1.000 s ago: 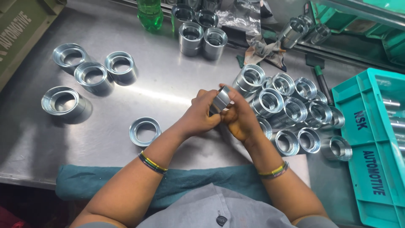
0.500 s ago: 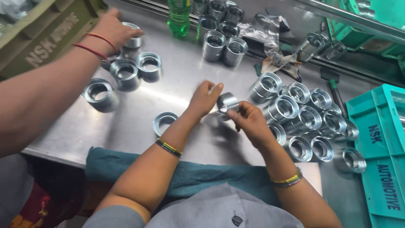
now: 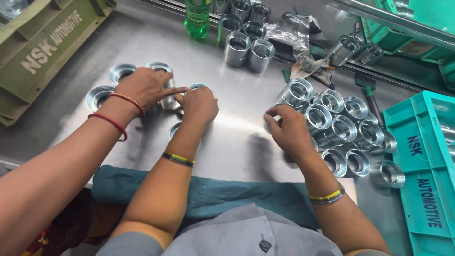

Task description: The recorder inspects metal cylindrical parts and occasionally cleans them with an abrasive pad.

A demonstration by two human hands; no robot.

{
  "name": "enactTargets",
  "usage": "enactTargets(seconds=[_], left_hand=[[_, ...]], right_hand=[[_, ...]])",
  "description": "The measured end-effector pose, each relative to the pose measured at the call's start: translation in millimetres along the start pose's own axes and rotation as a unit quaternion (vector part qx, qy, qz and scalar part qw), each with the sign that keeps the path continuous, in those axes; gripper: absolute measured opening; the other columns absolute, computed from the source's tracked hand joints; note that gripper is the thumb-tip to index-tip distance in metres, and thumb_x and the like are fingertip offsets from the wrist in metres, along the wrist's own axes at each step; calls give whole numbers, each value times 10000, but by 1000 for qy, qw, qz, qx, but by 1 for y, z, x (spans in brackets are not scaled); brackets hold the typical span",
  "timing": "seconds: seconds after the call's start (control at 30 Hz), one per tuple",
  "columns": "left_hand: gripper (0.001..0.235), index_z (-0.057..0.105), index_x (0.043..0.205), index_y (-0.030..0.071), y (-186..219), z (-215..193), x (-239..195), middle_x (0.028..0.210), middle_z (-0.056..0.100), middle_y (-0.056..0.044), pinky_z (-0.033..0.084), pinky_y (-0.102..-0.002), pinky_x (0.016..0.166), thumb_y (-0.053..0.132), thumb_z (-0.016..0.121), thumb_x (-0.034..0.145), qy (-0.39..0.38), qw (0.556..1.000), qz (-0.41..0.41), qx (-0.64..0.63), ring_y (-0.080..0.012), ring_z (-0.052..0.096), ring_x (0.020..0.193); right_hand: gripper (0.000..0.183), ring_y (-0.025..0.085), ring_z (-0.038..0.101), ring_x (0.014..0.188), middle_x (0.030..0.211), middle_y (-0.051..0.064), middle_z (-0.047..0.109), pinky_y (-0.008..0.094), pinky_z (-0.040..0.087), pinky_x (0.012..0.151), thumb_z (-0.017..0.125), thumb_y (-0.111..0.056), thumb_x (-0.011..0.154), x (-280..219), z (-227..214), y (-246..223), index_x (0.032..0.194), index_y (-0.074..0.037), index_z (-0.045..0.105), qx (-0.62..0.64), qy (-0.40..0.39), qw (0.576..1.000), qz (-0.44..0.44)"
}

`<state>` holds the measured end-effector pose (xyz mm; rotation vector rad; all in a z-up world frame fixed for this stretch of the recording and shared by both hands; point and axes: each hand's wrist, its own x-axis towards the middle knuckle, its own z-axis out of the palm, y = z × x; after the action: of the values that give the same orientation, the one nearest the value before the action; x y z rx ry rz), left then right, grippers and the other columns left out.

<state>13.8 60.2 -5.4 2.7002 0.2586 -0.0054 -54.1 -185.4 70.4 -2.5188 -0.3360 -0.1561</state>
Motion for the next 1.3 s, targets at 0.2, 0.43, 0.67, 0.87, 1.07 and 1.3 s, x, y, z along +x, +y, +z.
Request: enactTargets(seconds=[0.2, 0.43, 0.67, 0.87, 1.07, 1.3], left_hand=[[303, 602, 1140, 25, 37, 25, -16, 956, 655, -119, 518, -422, 772, 111, 716, 873, -58, 817, 111, -563, -279, 668, 861], [431, 616, 1207, 74, 64, 9, -50, 1106, 635, -160, 544, -391, 815, 70, 694, 783, 6, 889, 244, -388, -314, 665, 987], [578, 545, 1355, 53, 57, 40, -40, 1357, 517, -206, 539, -399, 989, 36, 697, 798, 45, 854, 290, -429, -360, 626, 1185], [643, 478, 1426, 43, 62, 34, -43, 1468, 467, -178, 563, -360, 984, 74, 649, 807, -39, 851, 224, -473, -284, 679, 1125], [645, 538, 1377, 21, 60, 23, -43, 1495, 454, -237, 476, -413, 1062, 98, 778, 783, 15, 869, 273, -413, -373, 542, 1303], [597, 563, 1367, 32, 60, 15, -46, 1333, 564, -201, 498, -375, 1014, 103, 736, 800, -21, 857, 248, -452, -296, 599, 1198]], right_hand=[[581, 245, 732, 814, 1029, 190, 717, 361, 605, 719, 611, -444, 949, 28, 21, 28, 1294, 22, 572, 530, -186, 805, 189], [733, 286, 711, 955, 1144, 239, 659, 387, 608, 838, 627, -500, 937, 36, 32, 33, 1432, -5, 412, 718, -203, 623, 235], [631, 258, 641, 1071, 1229, 140, 550, 401, 587, 866, 717, -392, 902, 42, 37, 26, 1371, -87, 426, 637, -91, 759, 105], [642, 242, 669, 966, 1169, 178, 624, 367, 592, 860, 594, -513, 1020, 43, 44, 49, 1360, 24, 504, 742, -194, 610, 200], [690, 187, 692, 873, 1178, 190, 672, 280, 575, 733, 504, -540, 1064, 45, 43, 41, 1419, 51, 485, 685, -189, 679, 182], [763, 267, 731, 677, 890, 152, 703, 402, 627, 566, 374, -678, 982, 54, 48, 44, 1210, 23, 572, 589, -240, 726, 263]])
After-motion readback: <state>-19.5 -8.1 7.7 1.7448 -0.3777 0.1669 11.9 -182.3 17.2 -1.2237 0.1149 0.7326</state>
